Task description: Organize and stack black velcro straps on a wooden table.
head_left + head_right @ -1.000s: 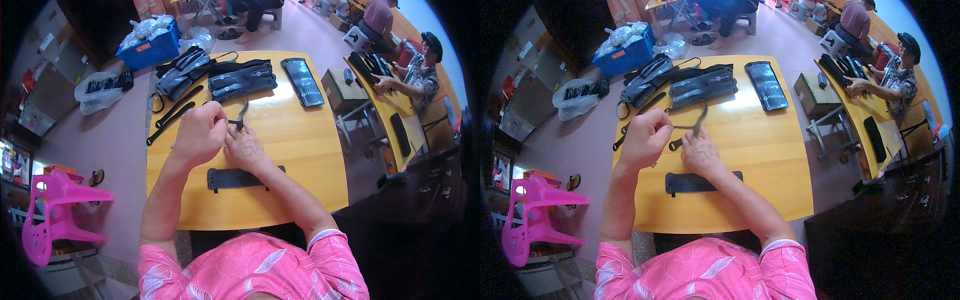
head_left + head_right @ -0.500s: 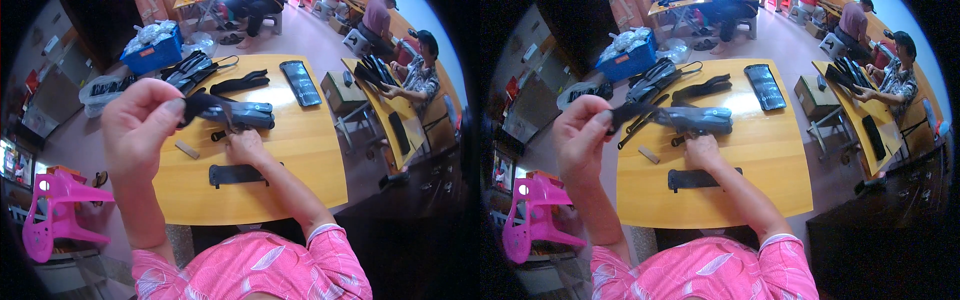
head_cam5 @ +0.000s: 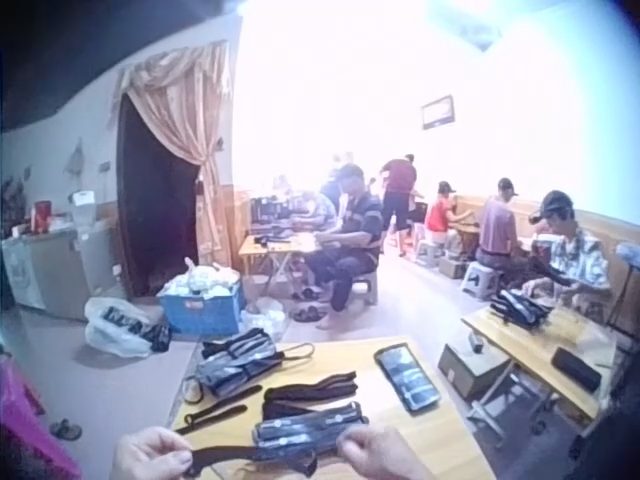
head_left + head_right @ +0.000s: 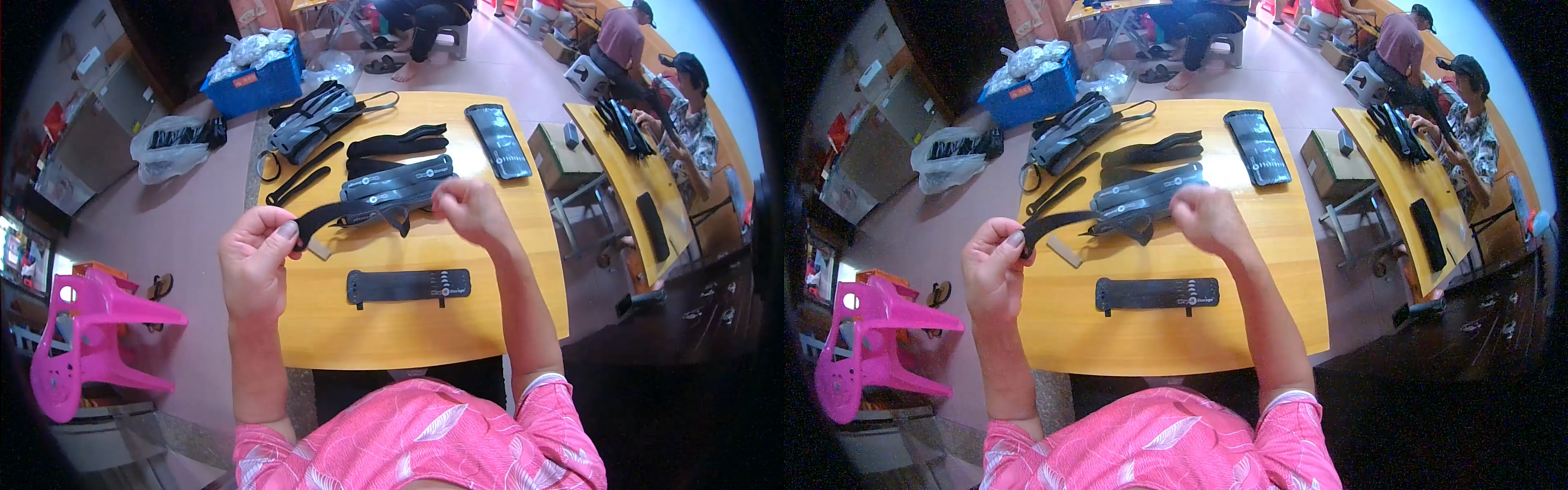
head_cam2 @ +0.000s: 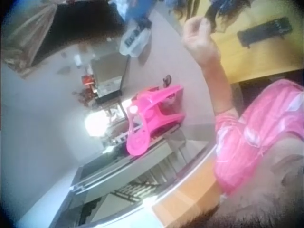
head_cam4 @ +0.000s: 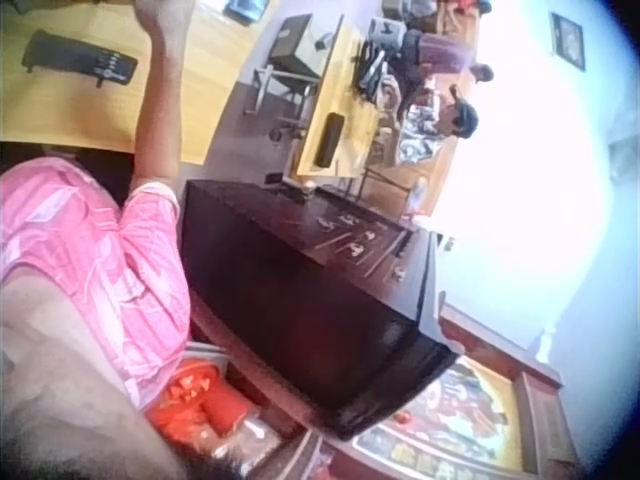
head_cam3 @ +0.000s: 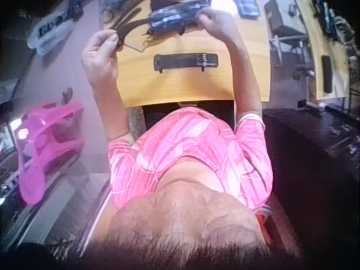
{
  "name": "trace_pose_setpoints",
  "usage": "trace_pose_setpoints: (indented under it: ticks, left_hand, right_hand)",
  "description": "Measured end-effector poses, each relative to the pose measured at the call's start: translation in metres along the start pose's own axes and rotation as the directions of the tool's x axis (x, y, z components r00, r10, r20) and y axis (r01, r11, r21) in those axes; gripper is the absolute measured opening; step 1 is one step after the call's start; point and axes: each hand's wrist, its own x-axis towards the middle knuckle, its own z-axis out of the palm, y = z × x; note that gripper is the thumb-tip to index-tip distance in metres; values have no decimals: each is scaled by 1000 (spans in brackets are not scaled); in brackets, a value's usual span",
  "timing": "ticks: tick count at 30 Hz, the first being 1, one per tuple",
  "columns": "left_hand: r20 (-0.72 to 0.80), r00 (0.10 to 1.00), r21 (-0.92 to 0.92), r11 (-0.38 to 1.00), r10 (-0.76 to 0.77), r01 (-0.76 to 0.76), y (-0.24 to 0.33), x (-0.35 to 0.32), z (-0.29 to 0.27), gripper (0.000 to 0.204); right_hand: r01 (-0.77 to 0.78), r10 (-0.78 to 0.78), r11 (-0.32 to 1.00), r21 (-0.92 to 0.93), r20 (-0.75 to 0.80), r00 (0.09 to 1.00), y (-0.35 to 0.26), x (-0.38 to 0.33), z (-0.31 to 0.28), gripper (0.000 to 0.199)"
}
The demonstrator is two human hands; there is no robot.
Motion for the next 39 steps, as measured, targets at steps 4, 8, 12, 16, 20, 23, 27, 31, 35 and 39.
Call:
trace_pose_setpoints:
  ticks: [4, 8, 12, 16, 20, 23, 27, 31, 35, 39]
  left_hand:
    - [83, 996, 86, 996, 27, -34, 7, -15, 21, 6]
    - [259, 956, 284, 957, -140, 63, 11, -54, 36, 5]
    - [522, 852, 340, 928, -51, -153, -4, -80, 33, 6]
    - [864, 463, -129, 976, 197, -174, 7, -87, 43, 13]
    - [735, 661, 163, 907, 150, -387, -1, -84, 28, 13]
    - [421, 903, 407, 871, 87, -274, -18, -84, 6, 20]
    - [117, 993, 186, 982, -5, -17, -35, -89, 0, 13]
    - [105, 986, 4, 992, -129, 130, -44, -98, -12, 13]
    - [191, 924, -272, 886, -332, 375, -57, -114, -18, 17]
    - [162, 916, -358, 843, -367, 401, -69, -134, -14, 16]
  right_hand:
    - [102, -119, 989, 104, 169, 978, -14, 50, 24, 46]
    - [394, -196, 813, -429, 435, 879, 6, 69, 70, 89]
    - [293, -111, 863, -412, 411, 905, -6, 103, 73, 70]
    - [280, -181, 800, -530, 233, 956, 15, 124, 85, 57]
    - [265, -208, 910, -319, 202, 957, 20, 127, 63, 51]
    - [440, -441, 894, 79, 324, 837, -46, 73, 39, 39]
    - [189, -633, 734, 652, 557, 537, -45, -38, 37, 69]
    - [-220, -260, 790, 572, 638, 725, -40, -114, 23, 64]
    - [114, -206, 953, 280, 326, 923, -13, -164, 13, 39]
    - [-74, -59, 930, 359, 345, 937, 5, -193, -7, 18]
